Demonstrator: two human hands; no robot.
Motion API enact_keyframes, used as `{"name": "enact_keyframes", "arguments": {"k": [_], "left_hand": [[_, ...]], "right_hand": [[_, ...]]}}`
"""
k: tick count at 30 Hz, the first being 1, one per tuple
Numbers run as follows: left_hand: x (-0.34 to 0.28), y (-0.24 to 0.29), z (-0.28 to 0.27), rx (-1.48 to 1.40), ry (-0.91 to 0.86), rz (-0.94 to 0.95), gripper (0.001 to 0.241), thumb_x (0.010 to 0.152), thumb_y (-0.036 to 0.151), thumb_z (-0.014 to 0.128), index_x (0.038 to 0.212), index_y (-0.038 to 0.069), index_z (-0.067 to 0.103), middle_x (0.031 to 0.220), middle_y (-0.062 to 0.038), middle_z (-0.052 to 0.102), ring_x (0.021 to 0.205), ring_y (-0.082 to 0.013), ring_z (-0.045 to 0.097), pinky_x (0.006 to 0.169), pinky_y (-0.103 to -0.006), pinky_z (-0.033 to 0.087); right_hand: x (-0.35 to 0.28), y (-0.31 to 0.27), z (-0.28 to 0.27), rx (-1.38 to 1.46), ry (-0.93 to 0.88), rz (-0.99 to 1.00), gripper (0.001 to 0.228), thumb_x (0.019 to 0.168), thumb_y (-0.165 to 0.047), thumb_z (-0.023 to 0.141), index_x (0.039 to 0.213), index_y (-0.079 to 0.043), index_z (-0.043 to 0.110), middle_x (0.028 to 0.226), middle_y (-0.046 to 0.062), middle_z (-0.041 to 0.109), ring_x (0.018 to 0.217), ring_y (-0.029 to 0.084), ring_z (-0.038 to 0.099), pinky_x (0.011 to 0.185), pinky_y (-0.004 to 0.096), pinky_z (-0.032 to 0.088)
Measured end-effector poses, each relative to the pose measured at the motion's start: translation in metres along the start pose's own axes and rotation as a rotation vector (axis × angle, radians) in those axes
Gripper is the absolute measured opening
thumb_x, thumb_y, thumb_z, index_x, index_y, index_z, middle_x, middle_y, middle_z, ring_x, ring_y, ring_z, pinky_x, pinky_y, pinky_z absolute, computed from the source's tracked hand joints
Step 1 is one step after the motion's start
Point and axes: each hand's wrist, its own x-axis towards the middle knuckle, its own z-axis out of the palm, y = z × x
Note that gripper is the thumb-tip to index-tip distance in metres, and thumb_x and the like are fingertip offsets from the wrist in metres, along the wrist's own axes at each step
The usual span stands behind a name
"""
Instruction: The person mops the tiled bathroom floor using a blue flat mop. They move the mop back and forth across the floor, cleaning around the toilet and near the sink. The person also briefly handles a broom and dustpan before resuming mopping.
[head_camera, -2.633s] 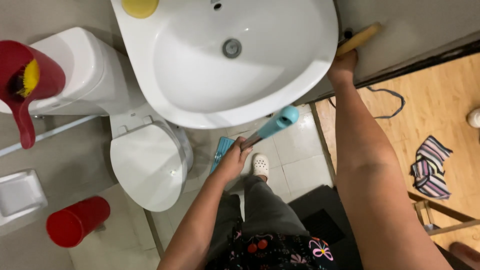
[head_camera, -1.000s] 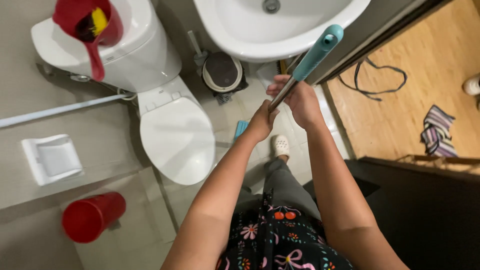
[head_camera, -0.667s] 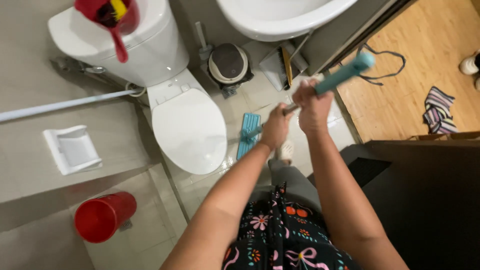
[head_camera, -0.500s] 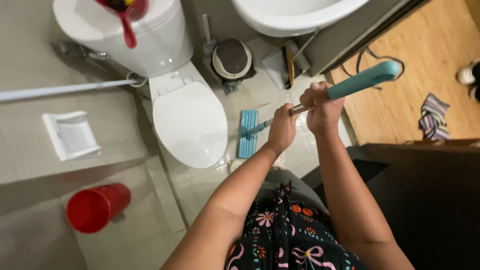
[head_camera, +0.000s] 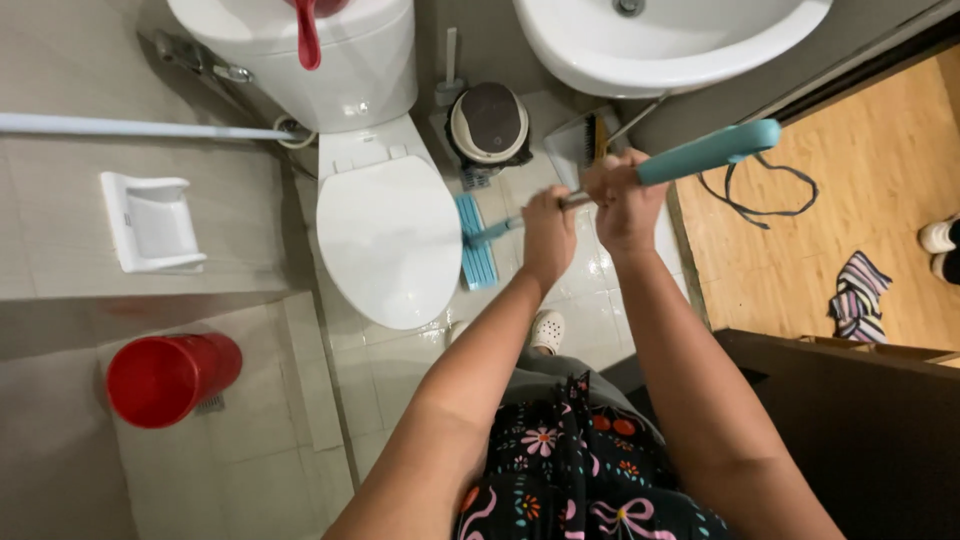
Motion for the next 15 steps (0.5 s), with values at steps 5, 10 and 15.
{"name": "enact_keyframes", "arguments": {"k": [5, 10, 15], "left_hand": [[0.009, -0.048, 0.034, 0.034, 0.199, -0.238, 0.029, 0.093, 0.008, 0.058, 0.122, 0.006, 0.052, 0.111, -0.025, 0.058, 0.104, -0.0405, 0.058, 0.091, -0.0507, 0.045], [-0.001, -0.121, 0.058, -0.235, 0.119, -0.460, 0.053, 0.090, 0.012, 0.067, 0.137, 0.002, 0.046, 0.110, -0.023, 0.068, 0.104, -0.0389, 0.068, 0.091, -0.0468, 0.054], [-0.014, -0.146, 0.038, -1.229, 0.050, -1.027, 0.071, 0.091, 0.006, 0.053, 0.157, 0.010, 0.028, 0.111, -0.021, 0.065, 0.094, -0.0332, 0.069, 0.086, -0.0478, 0.062]], "right_hand": [[-0.004, 0.023, 0.002, -0.162, -0.148, -0.019, 0.037, 0.104, -0.007, 0.060, 0.073, -0.012, 0.039, 0.065, 0.001, 0.042, 0.061, 0.013, 0.039, 0.058, 0.030, 0.035], [-0.027, 0.035, -0.016, -0.466, -0.249, 0.026, 0.032, 0.103, -0.007, 0.052, 0.073, -0.010, 0.042, 0.070, 0.004, 0.053, 0.064, 0.013, 0.048, 0.057, 0.030, 0.043], [-0.054, 0.031, -0.012, -0.865, -0.329, -0.132, 0.019, 0.100, -0.004, 0.063, 0.083, -0.003, 0.056, 0.085, 0.009, 0.068, 0.068, 0.016, 0.061, 0.064, 0.029, 0.052]]}}
